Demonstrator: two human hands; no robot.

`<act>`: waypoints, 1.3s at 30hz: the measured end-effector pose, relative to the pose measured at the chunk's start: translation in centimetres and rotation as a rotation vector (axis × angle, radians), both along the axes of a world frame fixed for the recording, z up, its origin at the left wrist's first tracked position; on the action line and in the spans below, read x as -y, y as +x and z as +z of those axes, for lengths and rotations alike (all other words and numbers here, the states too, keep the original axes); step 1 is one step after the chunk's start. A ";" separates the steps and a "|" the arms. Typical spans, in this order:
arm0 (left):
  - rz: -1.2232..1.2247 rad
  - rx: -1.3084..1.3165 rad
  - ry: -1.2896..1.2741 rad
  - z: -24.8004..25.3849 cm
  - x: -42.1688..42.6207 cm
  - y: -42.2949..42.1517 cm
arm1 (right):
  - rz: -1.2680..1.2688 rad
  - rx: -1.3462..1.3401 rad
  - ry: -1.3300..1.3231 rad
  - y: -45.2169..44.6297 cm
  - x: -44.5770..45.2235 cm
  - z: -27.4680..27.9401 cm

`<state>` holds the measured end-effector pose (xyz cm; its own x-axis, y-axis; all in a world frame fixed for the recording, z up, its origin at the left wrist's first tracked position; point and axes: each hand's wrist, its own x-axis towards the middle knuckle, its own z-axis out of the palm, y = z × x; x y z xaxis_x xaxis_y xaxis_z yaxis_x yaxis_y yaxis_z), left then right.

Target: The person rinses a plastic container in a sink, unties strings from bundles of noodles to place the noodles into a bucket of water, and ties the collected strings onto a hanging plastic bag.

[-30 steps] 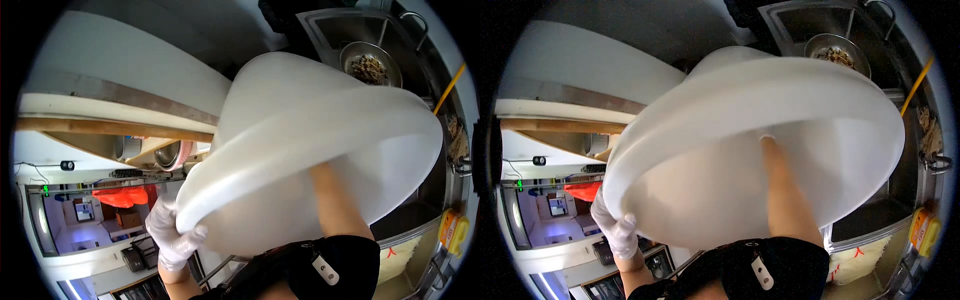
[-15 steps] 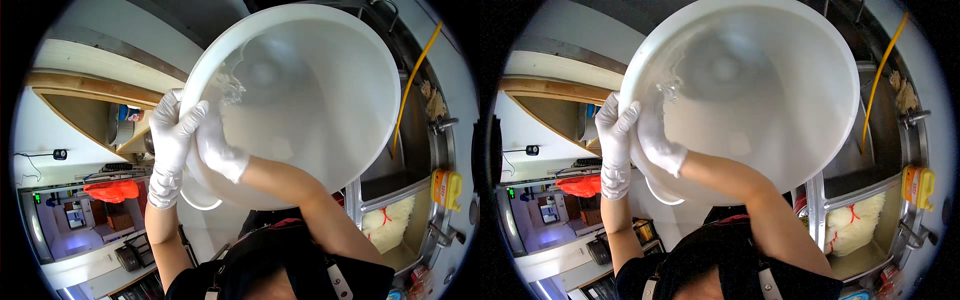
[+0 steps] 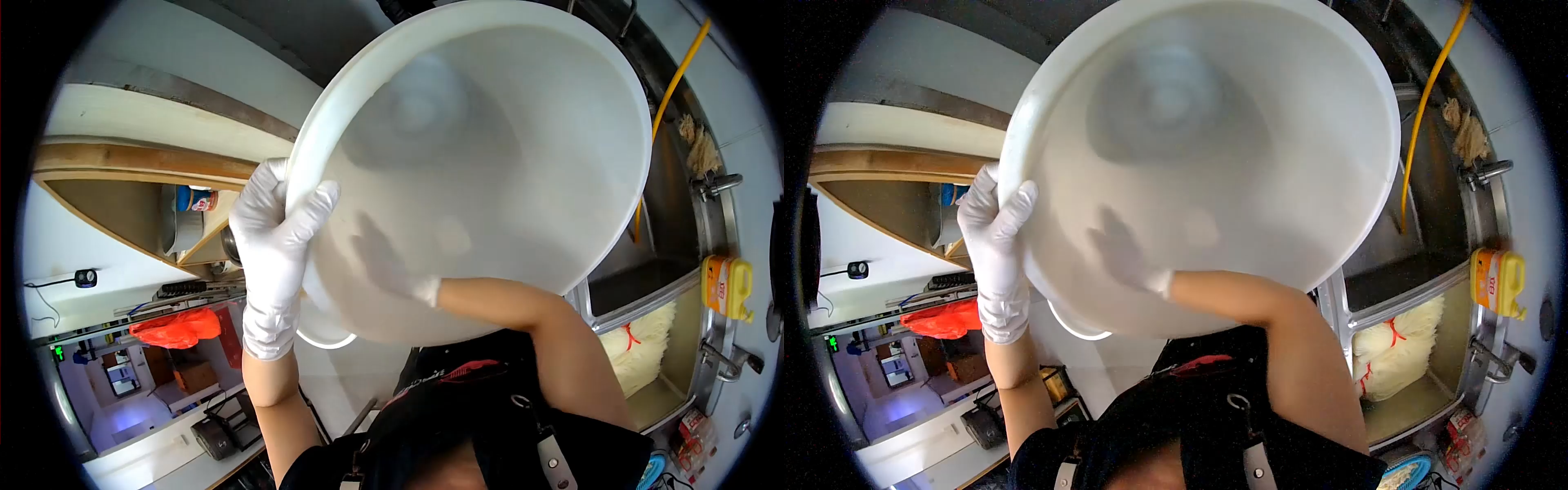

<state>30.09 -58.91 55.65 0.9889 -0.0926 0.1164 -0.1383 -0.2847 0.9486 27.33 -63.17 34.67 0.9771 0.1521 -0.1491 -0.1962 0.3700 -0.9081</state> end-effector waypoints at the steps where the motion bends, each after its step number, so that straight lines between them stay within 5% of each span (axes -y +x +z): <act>1: -0.004 0.003 0.030 -0.1 -0.1 0.0 | 0.028 0.027 -0.181 0.4 2.0 -3.1; 7: -0.019 -0.044 0.027 0.1 -0.1 -0.9 | -0.018 0.103 -1.385 12.5 16.8 -16.0; 11: 0.016 0.006 0.170 0.0 -1.0 -0.9 | -0.103 -0.083 -1.532 16.4 20.4 -22.5; 17: 0.178 -0.003 0.043 -1.1 -0.7 -1.0 | -0.117 -0.279 -1.329 15.1 13.4 -30.0; 20: 0.178 -0.025 -0.014 -2.2 -2.0 -0.1 | -0.079 -0.140 -1.035 16.1 2.4 -24.9; 23: 0.143 -0.030 -0.007 -1.9 -2.2 0.7 | -0.096 -0.011 -0.645 15.8 -4.4 -13.0; 26: 0.072 -0.013 0.037 -1.5 -1.9 1.1 | -0.139 0.034 -0.442 15.5 -1.5 -1.3; 30: -0.012 -0.039 0.011 -1.3 -1.8 1.1 | -0.152 0.018 -0.485 13.4 8.0 12.7; 39: -0.052 0.001 0.041 -0.7 -2.3 2.7 | -0.468 0.051 -0.279 7.1 3.5 18.3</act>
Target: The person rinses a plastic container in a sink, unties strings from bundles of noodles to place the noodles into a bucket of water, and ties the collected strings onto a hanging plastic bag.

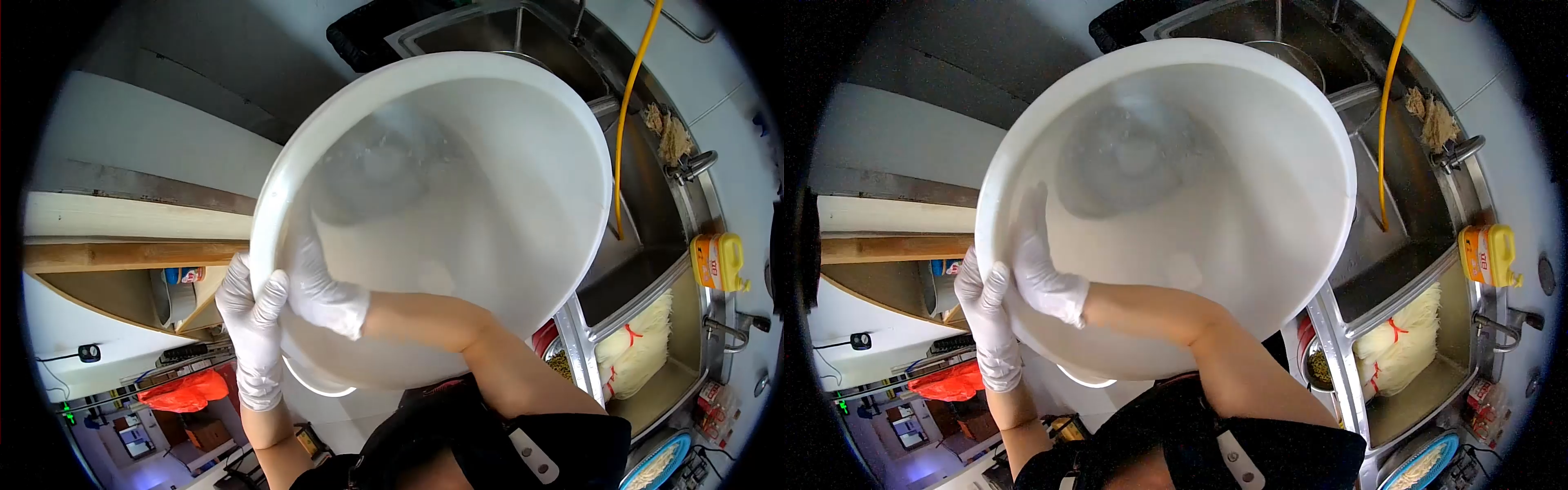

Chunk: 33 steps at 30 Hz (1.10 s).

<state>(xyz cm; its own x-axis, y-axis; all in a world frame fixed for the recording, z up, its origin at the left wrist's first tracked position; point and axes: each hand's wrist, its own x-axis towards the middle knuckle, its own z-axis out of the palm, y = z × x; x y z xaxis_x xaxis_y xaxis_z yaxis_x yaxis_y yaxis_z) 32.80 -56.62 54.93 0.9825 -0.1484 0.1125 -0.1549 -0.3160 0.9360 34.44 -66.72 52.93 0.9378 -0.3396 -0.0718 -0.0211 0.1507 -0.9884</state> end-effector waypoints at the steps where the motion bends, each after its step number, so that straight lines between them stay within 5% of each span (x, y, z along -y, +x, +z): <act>1: -0.003 0.007 0.016 0.0 -0.1 -0.2 | 0.046 -0.034 -0.033 -0.1 1.1 -0.2; 6: 0.018 0.020 -0.004 -0.8 0.0 -1.2 | 0.703 -0.286 -0.456 3.7 5.8 -3.0; 9: 0.024 0.037 0.039 -0.8 -0.1 -0.5 | 0.308 -0.125 -0.008 2.5 -6.5 -12.2; 11: 0.021 0.043 0.080 -0.4 -0.1 -0.2 | 0.340 -0.117 0.032 0.7 -9.9 -19.7; 15: 0.091 -0.014 0.001 -0.5 0.4 -0.7 | 0.818 -0.209 -0.935 1.7 1.5 -34.6; 17: 0.096 -0.045 0.008 -0.5 0.3 -0.6 | 0.900 -0.262 -1.202 4.0 5.6 -39.8; 20: 0.128 0.024 0.097 -0.7 0.4 -0.6 | 0.783 -0.515 -1.154 8.8 4.8 -38.5; 26: 0.234 0.008 0.078 -1.8 -0.9 -1.7 | 0.517 -0.595 -1.232 10.9 11.6 -46.6; 33: 0.112 -0.069 0.061 -1.1 -1.1 -0.9 | 0.241 -0.510 -1.297 8.0 20.9 -40.8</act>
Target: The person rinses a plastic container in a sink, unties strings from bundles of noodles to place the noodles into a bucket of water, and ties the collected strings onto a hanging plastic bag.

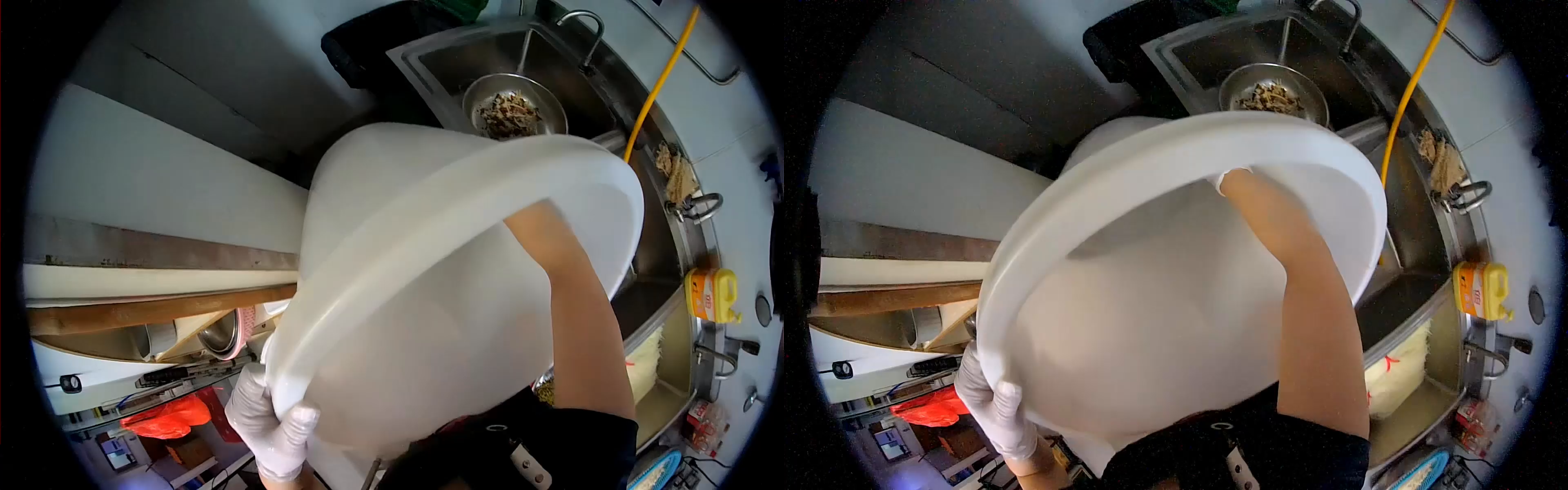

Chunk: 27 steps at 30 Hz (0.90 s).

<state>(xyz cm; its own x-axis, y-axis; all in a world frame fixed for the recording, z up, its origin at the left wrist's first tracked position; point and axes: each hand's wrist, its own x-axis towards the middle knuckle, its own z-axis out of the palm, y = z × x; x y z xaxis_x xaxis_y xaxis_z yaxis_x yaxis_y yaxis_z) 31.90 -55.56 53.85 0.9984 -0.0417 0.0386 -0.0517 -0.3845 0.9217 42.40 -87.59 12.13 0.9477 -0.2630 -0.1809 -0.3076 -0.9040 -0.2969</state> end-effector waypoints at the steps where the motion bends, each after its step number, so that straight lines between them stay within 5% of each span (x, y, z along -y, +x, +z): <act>1: -0.008 -0.022 -0.030 -0.1 -0.2 -0.2 | -0.021 0.022 0.017 0.2 -0.5 0.5; 11: 0.089 0.059 -0.042 -0.6 0.3 0.7 | -0.218 0.022 0.334 5.0 -16.1 -5.8; 15: 0.120 0.042 -0.099 -1.1 0.0 0.2 | -0.154 0.067 0.485 4.7 -21.1 -3.5; 27: 0.177 0.130 -0.057 -1.4 0.3 0.3 | -0.202 0.105 0.410 4.1 -16.4 -4.0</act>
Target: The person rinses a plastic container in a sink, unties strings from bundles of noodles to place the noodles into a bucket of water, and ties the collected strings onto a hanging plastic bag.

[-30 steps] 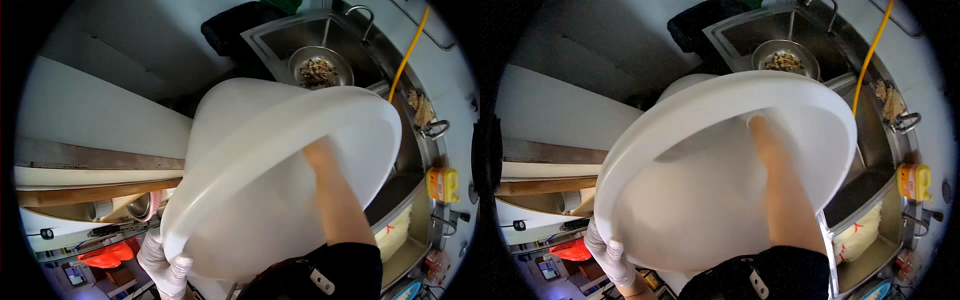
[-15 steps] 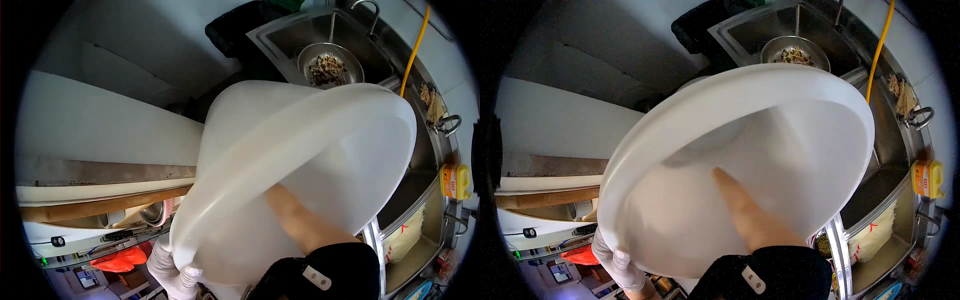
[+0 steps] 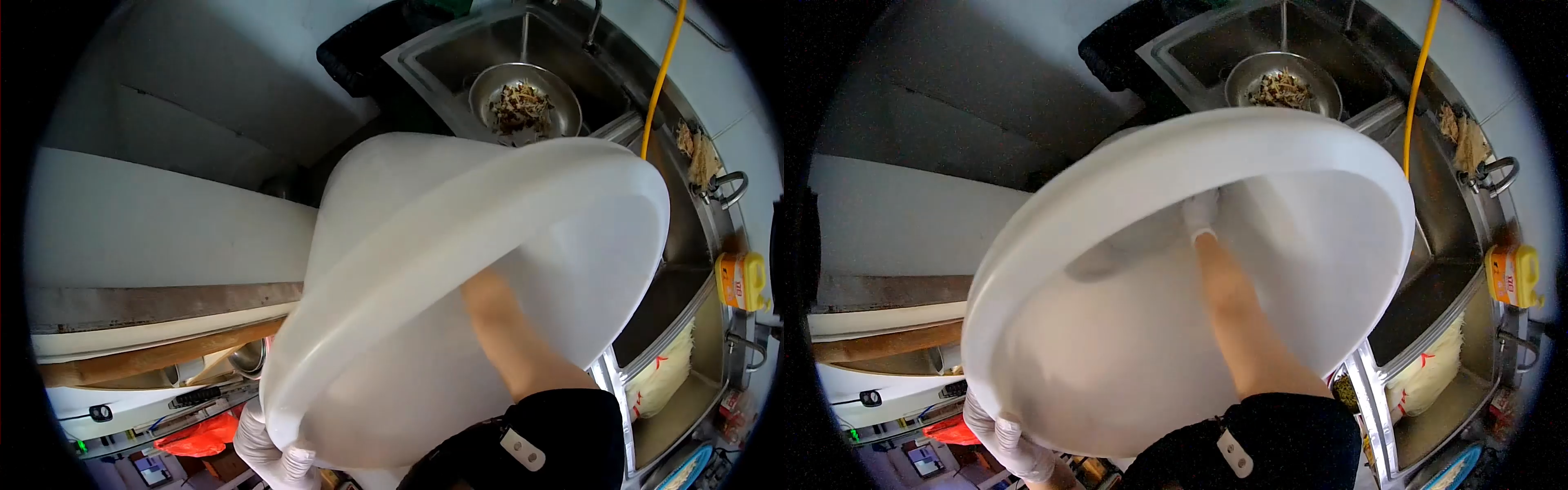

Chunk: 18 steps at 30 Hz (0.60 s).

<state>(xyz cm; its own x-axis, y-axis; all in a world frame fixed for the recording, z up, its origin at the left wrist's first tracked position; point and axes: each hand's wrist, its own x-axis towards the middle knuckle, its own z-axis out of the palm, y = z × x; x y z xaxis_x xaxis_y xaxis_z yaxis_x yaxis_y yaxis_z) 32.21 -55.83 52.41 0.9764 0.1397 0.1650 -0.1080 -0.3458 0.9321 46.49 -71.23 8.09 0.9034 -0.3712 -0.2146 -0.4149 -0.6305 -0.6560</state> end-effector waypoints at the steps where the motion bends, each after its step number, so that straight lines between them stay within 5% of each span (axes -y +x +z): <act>1: 0.011 0.002 0.015 0.0 0.0 -0.1 | -0.005 -0.001 -0.001 0.2 0.3 -0.1; 18: -0.044 -0.006 -0.016 0.1 0.0 0.6 | -0.062 0.027 0.054 0.5 -0.3 -0.2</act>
<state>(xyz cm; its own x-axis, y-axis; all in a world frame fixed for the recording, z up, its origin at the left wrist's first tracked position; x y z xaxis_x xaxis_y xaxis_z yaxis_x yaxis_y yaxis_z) 32.77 -55.81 52.49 0.9826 0.0989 0.1572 -0.1172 -0.3261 0.9380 46.95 -70.95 7.89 0.8849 -0.4147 -0.2120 -0.4336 -0.5675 -0.7000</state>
